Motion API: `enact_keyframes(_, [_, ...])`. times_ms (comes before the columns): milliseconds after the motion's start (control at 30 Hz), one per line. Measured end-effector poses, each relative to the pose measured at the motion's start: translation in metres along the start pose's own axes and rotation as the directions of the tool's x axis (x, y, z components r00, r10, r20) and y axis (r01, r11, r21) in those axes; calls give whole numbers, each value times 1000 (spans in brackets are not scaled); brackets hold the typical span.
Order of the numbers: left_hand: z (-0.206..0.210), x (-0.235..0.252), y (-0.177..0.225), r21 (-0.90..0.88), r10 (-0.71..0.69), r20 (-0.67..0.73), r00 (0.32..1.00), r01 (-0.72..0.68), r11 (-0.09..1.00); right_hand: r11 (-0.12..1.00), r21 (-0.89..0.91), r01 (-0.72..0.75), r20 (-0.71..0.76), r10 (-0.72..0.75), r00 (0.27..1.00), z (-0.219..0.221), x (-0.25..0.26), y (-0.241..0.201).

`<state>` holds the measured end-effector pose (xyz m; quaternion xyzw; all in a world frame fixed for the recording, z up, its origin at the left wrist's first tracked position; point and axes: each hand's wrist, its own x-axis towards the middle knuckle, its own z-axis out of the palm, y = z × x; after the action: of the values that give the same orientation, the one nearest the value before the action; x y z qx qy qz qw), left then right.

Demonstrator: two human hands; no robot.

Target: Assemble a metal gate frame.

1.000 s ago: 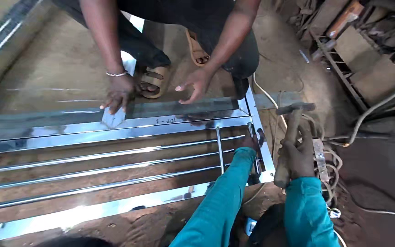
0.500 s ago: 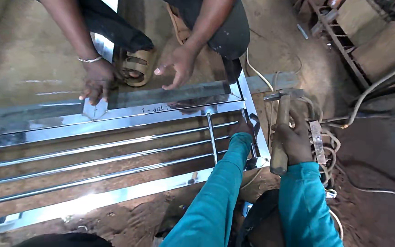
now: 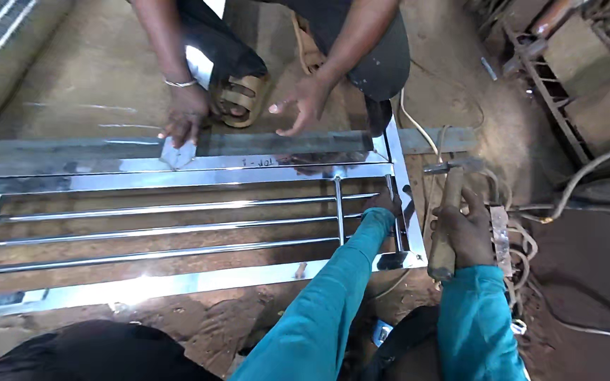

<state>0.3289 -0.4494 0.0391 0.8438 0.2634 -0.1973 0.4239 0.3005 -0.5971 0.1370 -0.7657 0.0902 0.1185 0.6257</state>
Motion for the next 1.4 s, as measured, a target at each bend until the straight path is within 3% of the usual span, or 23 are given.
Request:
enact_keyframes(133, [3,11,-18,-115,114,25,993,-111,987,1000,-1,-13,0,13,1000,6,-1,-6])
enact_keyframes(333, [13,-10,17,-260,-185,-42,982,168,951,999,37,11,1,-12,1000,26,4,-11])
enact_keyframes(533, [17,-4,-5,-376,-135,-88,987,92,922,997,68,-20,23,19,1000,29,7,-5])
enact_keyframes(633, [2,-20,5,-622,-118,-23,993,78,779,999,41,-3,3,3,1000,26,3,-8])
enact_keyframes(733, [-17,-53,33,-837,-59,-42,997,-3,547,1000,3,8,-2,-8,1000,25,5,-7])
enact_keyframes(767, [-22,-59,34,-827,-51,-81,995,-39,561,1000,-9,5,-4,-5,1000,25,3,-8])
enact_keyframes(833, [-45,-71,16,-666,-28,-157,987,-85,741,999,-38,-2,-4,2,1000,23,1,-12])
enact_keyframes(900, [-65,-70,-29,-443,-37,-220,975,-66,894,996,-85,-12,2,13,1000,22,0,-13])
enact_keyframes(967, [-78,-60,-80,-282,-99,-305,947,10,959,992,-126,-8,23,11,1000,22,0,-9])
enact_keyframes(1100, [-95,-42,-136,-202,-205,-315,927,146,969,985,-171,21,119,-1,993,30,0,-1])
enact_keyframes(1400, [-80,-44,-131,-34,-209,-292,933,209,977,967,-219,128,400,-31,916,67,-23,-1])
